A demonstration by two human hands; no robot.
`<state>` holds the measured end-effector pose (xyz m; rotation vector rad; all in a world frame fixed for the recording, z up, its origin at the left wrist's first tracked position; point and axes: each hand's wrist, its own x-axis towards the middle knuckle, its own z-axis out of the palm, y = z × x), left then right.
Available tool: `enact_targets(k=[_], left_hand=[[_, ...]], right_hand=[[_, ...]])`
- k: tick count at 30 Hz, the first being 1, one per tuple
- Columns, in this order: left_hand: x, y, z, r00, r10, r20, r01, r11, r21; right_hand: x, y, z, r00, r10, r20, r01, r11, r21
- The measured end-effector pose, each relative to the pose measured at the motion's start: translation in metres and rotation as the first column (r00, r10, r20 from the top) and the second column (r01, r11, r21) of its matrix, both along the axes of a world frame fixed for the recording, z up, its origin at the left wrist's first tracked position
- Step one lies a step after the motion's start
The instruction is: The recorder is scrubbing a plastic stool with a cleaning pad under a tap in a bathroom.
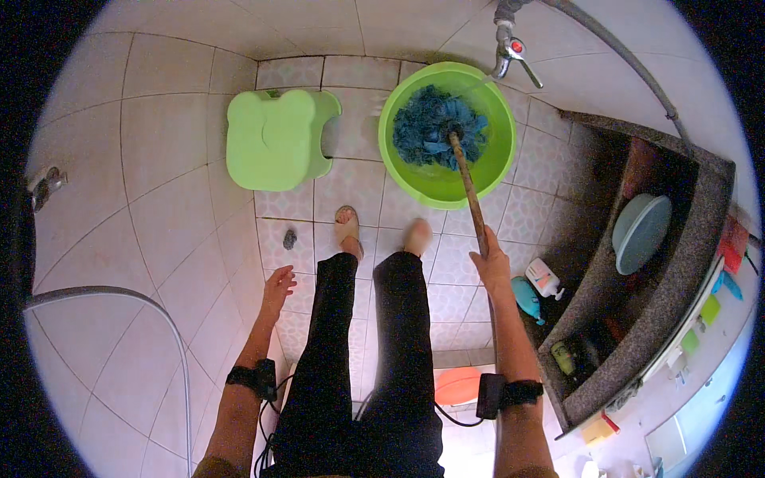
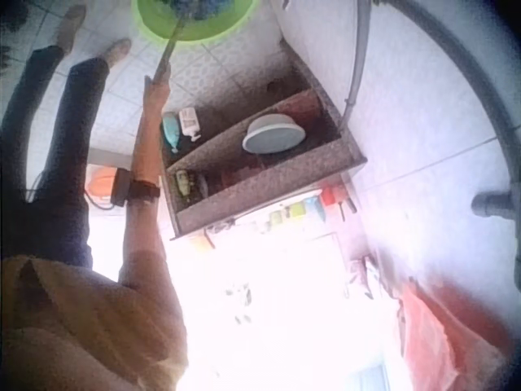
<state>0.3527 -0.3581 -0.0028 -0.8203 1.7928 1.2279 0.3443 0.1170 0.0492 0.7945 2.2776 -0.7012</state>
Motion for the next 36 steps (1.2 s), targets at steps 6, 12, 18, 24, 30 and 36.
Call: enact_targets(k=[6, 12, 18, 24, 30, 36], left_hand=[[-0.016, -0.028, 0.008, 0.999, 0.053, -0.007, -0.053, 0.998, 0.018], [-0.036, 0.010, -0.002, 0.998, -0.069, 0.013, 0.067, 0.991, 0.113], [-0.062, 0.039, -0.018, 0.968, -0.187, -0.166, 0.198, 0.979, 0.053], [-0.160, 0.168, -0.002, 0.977, -0.047, -0.208, 0.126, 0.914, 0.386], [-0.277, 0.314, 0.019, 0.945, 0.325, 0.045, -0.242, 0.599, 0.763], [-0.324, 0.389, -0.029, 0.849, 0.480, 0.222, -0.457, 0.456, 0.763]], right_hand=[[-0.027, -0.040, 0.135, 0.879, -0.430, 0.208, 0.477, 0.780, -0.404], [0.006, -0.048, 0.281, 0.731, -0.612, 0.303, 0.683, 0.664, -0.305], [0.014, -0.045, 0.259, 0.739, -0.577, 0.348, 0.673, 0.618, -0.406], [-0.012, -0.012, 0.083, 0.860, -0.406, 0.310, 0.511, 0.670, -0.539], [-0.012, 0.011, 0.015, 0.765, -0.412, 0.495, 0.644, 0.519, -0.563], [-0.024, 0.018, -0.035, 0.762, -0.413, 0.499, 0.648, 0.465, -0.604]])
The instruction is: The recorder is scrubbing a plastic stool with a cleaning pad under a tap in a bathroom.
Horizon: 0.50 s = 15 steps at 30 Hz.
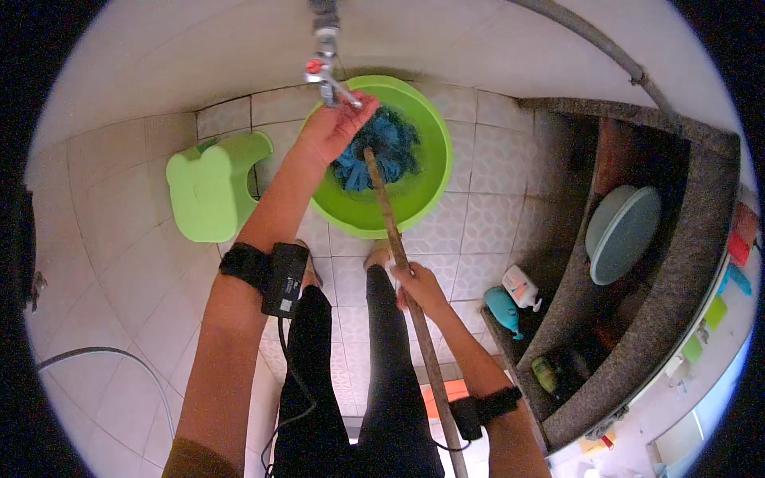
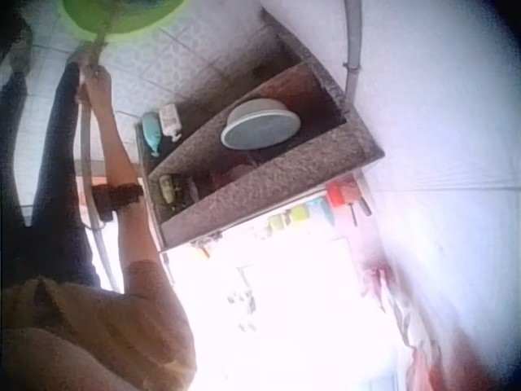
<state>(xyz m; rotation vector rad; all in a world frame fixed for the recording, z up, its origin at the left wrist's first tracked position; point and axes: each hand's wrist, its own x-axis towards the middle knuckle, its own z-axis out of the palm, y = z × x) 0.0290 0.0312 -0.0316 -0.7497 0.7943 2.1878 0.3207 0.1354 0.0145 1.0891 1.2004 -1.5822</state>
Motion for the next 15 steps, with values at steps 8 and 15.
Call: enact_targets(k=[8, 15], left_hand=[[0.024, 0.004, 0.003, 0.899, -0.397, -0.186, 0.322, 0.886, -0.334], [0.109, -0.038, 0.013, 0.893, -0.442, 0.087, 0.383, 0.642, -0.665]], right_hand=[[-0.032, 0.020, -0.037, 0.992, -0.039, -0.118, 0.066, 0.970, 0.235], [0.023, 0.027, 0.054, 0.997, -0.030, -0.071, 0.036, 0.997, 0.075]])
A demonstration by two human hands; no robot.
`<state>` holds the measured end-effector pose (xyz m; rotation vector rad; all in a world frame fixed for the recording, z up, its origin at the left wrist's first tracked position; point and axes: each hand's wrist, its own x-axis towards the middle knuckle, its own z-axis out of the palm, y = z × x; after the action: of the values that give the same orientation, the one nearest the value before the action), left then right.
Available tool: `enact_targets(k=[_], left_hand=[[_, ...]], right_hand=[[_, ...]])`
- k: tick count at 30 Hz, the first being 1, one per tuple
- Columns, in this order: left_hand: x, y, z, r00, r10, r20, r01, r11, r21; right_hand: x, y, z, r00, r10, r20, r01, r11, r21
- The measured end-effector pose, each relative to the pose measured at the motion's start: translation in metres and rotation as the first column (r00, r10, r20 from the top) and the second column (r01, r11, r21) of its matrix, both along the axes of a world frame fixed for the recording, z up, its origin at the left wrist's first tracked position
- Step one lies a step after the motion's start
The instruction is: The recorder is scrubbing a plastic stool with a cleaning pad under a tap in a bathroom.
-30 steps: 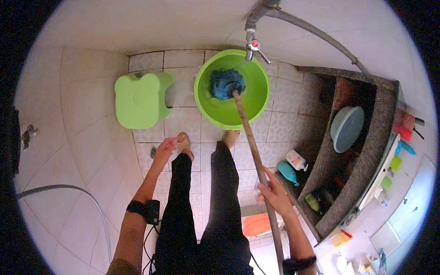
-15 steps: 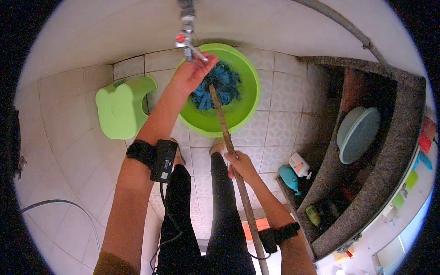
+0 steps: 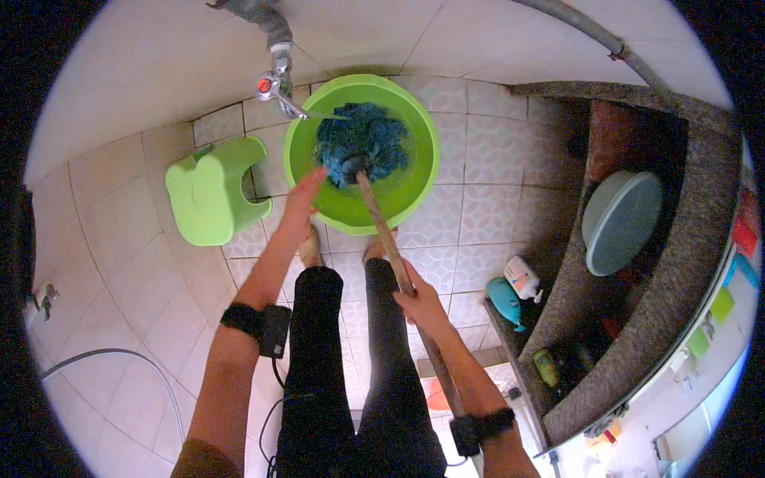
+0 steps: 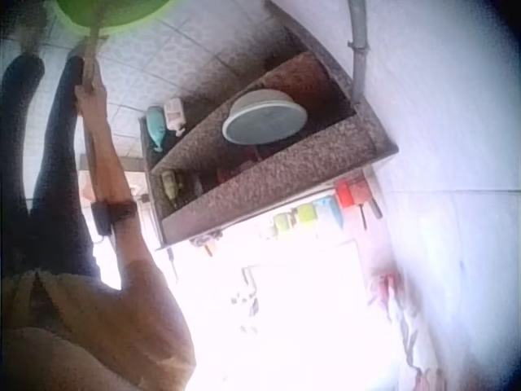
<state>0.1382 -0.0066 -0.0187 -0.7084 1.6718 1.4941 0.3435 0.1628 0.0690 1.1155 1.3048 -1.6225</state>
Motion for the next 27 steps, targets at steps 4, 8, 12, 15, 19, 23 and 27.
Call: enact_targets(k=[4, 8, 12, 15, 19, 23, 27], left_hand=[[0.068, -0.053, -0.055, 0.996, -0.080, 0.046, 0.087, 0.980, -0.181], [0.106, -0.060, -0.056, 0.937, -0.294, 0.188, 0.312, 0.947, -0.074], [0.117, -0.081, -0.051, 0.968, -0.242, -0.070, 0.236, 0.969, -0.076], [0.100, -0.100, -0.040, 0.979, -0.202, 0.019, 0.203, 0.975, -0.094], [0.081, -0.085, -0.033, 0.993, -0.083, 0.083, 0.085, 0.996, -0.021], [0.060, -0.087, -0.020, 0.976, 0.099, 0.193, -0.102, 0.995, 0.010], [0.029, -0.058, -0.038, 0.903, 0.257, 0.345, -0.370, 0.873, 0.318]], right_hand=[[0.016, -0.014, 0.069, 0.999, -0.043, -0.002, 0.043, 0.999, -0.022], [0.021, -0.013, 0.127, 0.975, -0.133, 0.181, 0.148, 0.986, -0.075], [0.033, -0.027, 0.090, 0.976, -0.125, 0.179, 0.147, 0.983, -0.111], [0.012, -0.038, -0.010, 0.993, 0.065, 0.103, -0.066, 0.998, 0.008], [-0.029, -0.015, -0.143, 0.948, 0.318, 0.015, -0.305, 0.895, 0.325], [-0.066, -0.035, -0.143, 0.933, 0.301, 0.195, -0.353, 0.868, 0.350], [-0.034, -0.054, -0.079, 0.991, 0.117, 0.060, -0.129, 0.952, 0.279]])
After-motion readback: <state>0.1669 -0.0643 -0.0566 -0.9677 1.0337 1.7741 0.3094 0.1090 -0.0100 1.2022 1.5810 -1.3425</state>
